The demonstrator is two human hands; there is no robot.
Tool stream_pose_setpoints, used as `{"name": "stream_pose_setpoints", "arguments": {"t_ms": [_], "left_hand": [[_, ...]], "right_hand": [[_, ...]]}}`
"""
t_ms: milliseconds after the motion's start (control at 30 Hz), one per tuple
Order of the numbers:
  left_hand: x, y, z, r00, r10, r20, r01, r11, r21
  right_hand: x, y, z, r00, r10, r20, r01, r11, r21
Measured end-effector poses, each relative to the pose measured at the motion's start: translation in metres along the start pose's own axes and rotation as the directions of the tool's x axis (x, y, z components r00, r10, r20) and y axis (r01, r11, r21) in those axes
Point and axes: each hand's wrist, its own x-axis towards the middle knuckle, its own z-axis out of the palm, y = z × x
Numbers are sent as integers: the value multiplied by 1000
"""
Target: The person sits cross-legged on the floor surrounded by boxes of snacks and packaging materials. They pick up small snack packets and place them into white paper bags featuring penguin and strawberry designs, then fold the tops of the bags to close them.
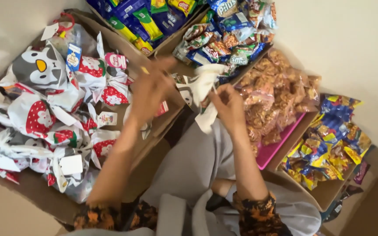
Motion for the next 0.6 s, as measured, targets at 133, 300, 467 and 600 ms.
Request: {"name": "stream_pose_setpoints", "arguments": {"t_ms": [133, 300, 467, 600], "left_hand": [[66, -161, 4, 963, -253, -95, 267, 948, 171], [115, -271, 26, 792, -610, -15, 552, 705, 446], [122, -308, 44, 815, -536, -219, 573, 694, 436], [118, -352, 54, 861, -422, -285, 498, 812, 303]], "right_hand": [[36, -63, 17, 991, 115, 62, -115, 993, 0], [100, -50, 54, 1000, -17, 21, 19, 994, -111], [127, -32, 76, 1000, -15, -4, 14, 995, -103], [124, -25, 77, 998, 60, 2, -60, 997, -53]]}}
